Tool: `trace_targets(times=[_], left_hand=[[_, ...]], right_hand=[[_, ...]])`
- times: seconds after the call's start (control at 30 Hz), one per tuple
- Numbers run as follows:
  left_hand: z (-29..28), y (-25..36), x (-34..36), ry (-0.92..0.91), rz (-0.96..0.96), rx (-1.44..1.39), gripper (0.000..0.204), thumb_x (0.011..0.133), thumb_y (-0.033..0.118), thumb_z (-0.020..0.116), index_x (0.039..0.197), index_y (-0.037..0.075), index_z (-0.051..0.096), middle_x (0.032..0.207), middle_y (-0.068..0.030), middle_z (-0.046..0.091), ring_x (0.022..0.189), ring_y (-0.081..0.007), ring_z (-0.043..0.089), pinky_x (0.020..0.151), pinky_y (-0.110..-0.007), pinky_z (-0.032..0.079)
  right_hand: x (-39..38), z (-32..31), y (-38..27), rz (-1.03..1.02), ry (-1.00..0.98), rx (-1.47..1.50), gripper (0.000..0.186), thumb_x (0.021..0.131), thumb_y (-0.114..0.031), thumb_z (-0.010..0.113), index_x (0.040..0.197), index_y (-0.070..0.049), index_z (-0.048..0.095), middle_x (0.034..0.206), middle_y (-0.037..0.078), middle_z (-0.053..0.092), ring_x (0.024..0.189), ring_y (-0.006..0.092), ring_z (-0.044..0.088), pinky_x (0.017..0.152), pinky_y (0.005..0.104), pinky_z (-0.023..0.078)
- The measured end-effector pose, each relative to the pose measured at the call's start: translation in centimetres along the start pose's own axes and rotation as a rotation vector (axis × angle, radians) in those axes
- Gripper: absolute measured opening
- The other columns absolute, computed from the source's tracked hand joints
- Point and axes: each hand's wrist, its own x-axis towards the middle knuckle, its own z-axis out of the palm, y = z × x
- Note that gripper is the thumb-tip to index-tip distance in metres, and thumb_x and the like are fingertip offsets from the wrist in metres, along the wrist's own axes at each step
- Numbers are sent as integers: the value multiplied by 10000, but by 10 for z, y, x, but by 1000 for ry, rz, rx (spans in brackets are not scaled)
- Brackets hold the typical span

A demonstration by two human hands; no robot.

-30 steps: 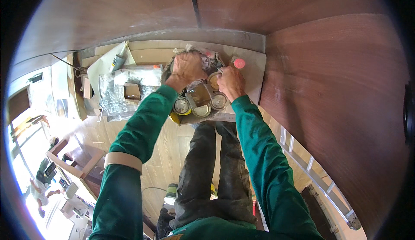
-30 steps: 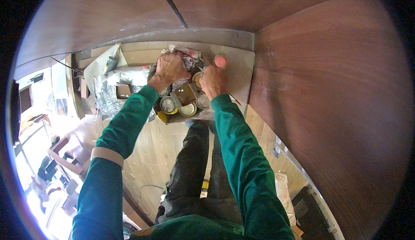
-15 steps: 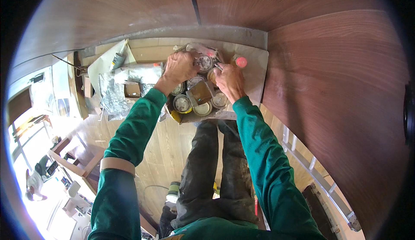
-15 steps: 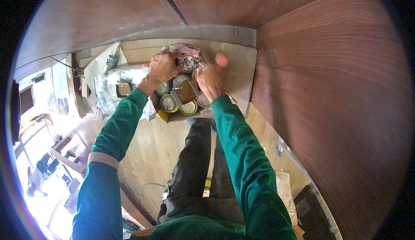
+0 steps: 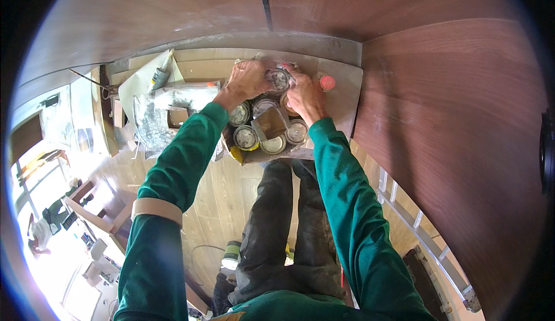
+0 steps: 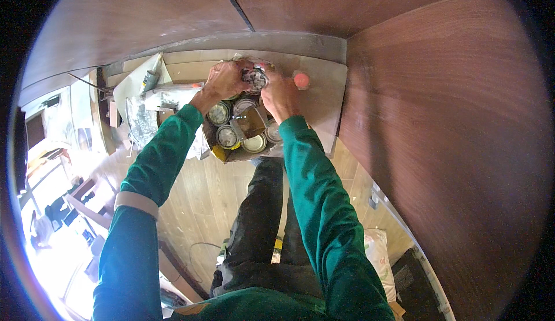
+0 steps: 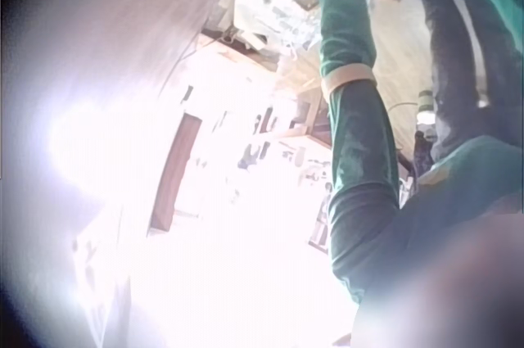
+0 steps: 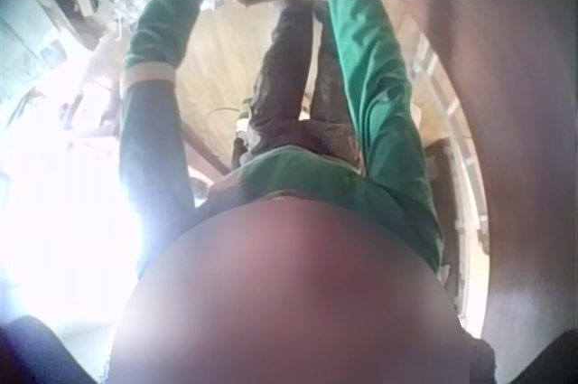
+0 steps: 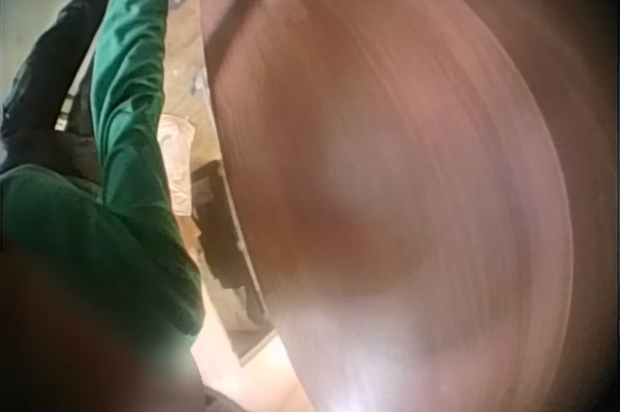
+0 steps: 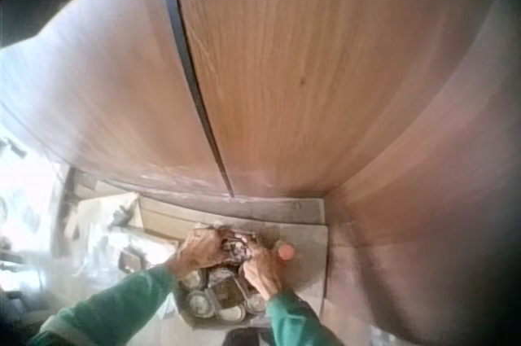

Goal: The person mixes a brown substance in a small container using a brush, then pours it into a larger bucket. They stir the mixture and place the container back on a shelf.

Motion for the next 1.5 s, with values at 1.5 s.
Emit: trace_targets(times=[1.5], left_hand=[[20,22,-39,262,-127,-106,158,765,209,678,856,81,654,781,-155,685,731,-369,675,644,-472,535]], right_hand=[[19,-31,-7,124,-317,-32,378,809,-135,559,1165,-110,684,960,247,699,956,414,679,860,500,540]])
